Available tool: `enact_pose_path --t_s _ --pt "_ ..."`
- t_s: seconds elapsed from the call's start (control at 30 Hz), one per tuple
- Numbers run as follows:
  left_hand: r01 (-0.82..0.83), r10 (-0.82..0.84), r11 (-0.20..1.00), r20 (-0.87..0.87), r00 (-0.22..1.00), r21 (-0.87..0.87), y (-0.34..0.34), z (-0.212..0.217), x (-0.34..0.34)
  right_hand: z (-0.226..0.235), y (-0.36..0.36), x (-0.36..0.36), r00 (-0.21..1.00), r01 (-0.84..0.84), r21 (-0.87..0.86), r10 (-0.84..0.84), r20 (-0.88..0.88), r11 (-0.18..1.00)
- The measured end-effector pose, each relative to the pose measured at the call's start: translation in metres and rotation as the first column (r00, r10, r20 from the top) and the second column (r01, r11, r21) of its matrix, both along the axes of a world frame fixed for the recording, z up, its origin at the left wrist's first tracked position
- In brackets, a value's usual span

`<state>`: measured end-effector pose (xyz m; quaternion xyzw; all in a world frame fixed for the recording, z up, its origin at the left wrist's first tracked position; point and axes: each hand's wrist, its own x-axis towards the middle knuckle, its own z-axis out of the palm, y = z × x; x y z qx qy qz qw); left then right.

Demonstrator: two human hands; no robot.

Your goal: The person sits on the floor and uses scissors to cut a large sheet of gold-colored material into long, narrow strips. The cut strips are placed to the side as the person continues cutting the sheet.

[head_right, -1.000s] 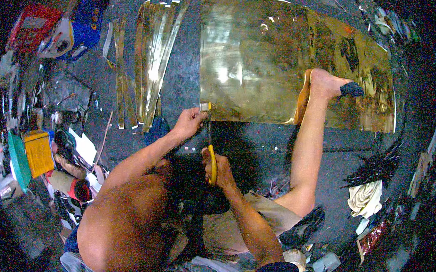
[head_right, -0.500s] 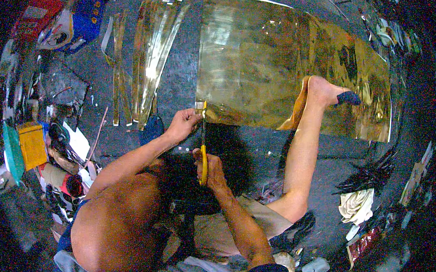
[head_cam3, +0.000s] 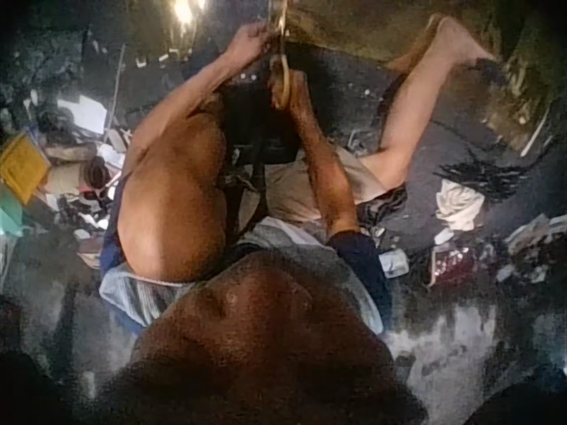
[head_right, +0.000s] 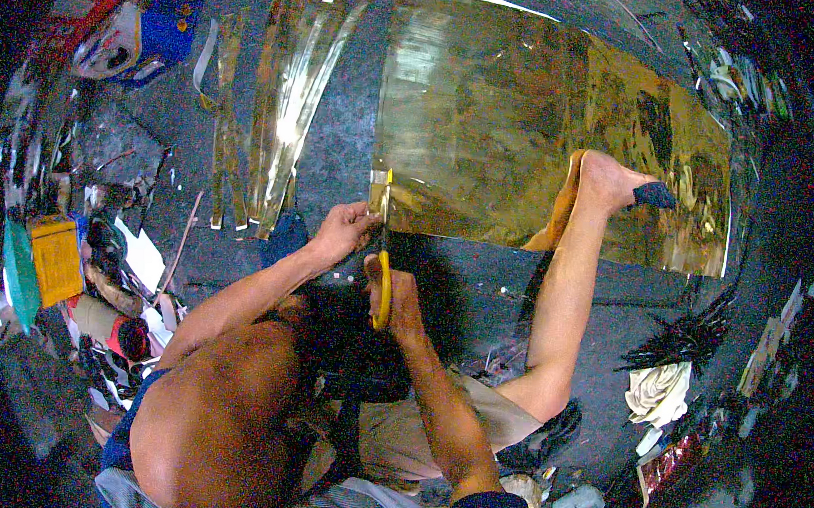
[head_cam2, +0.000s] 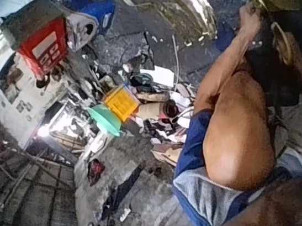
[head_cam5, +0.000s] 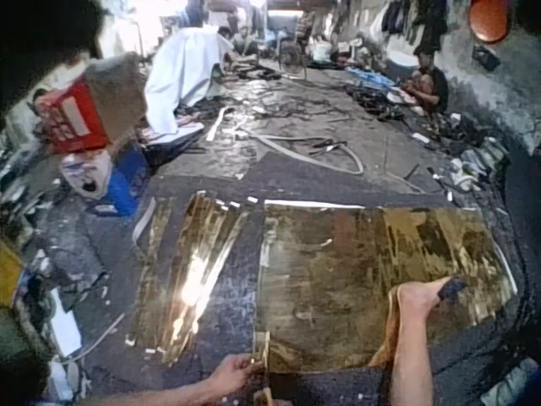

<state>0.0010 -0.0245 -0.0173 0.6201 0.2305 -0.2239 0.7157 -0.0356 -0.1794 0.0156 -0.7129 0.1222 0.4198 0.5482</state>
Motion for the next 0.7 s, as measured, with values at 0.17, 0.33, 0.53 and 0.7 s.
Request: enact_pose_path --t_s 0.17,0.33,0.53,0.7 --pt "-0.001 0.003 0.999 0.037 0.999 -0.053 0.001 0.01 0.003 -0.021 0.003 0.034 1.0 -0.023 0.102 0.022 0.016 0.995" --pt "0.012 -0.012 0.999 0.02 1.0 -0.029 0.003 0.022 0.004 -0.058 0.009 0.052 0.985 -0.059 0.067 0.047 0.164 0.996" --pt "0.041 -0.039 0.999 0.045 0.998 -0.033 0.008 0.031 0.003 -0.063 0.025 0.098 0.84 -0.192 -0.175 0.254 0.48 0.966" --pt "0.048 -0.044 0.998 0.072 0.996 -0.047 0.01 0.042 0.002 -0.049 0.046 0.14 0.801 -0.214 -0.214 0.296 0.52 0.953"
